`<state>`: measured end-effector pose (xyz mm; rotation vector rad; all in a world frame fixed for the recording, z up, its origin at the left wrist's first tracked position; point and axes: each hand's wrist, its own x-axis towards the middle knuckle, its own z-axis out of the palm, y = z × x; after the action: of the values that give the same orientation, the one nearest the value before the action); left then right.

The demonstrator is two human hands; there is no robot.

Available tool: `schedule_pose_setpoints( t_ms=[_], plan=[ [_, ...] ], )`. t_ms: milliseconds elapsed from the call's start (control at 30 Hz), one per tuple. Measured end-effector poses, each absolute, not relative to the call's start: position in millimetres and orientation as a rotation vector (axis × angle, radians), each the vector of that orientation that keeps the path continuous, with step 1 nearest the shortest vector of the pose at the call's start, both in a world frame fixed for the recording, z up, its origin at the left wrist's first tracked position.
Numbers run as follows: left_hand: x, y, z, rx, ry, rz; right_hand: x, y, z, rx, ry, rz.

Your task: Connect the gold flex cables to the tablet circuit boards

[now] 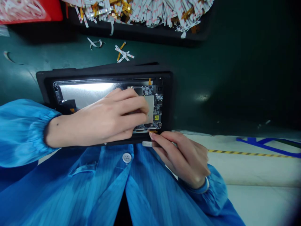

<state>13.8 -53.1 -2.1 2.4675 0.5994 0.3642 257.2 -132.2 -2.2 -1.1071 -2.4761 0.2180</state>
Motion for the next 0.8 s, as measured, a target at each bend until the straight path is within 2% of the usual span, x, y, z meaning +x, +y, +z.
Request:
schedule_pose_setpoints(
  t_ms=[533, 800],
  plan=[
    [18.6, -45.8, -2.1, 2.681, 0.39, 0.292, 257.6, -132.1, 5.5, -1.216, -2.471, 0.398],
    [12.8, -43.2, -7.3, 2.415, 0.432, 0.424, 255.8, -128.6, 4.3, -1.15, -2.537, 0.313]
  ],
)
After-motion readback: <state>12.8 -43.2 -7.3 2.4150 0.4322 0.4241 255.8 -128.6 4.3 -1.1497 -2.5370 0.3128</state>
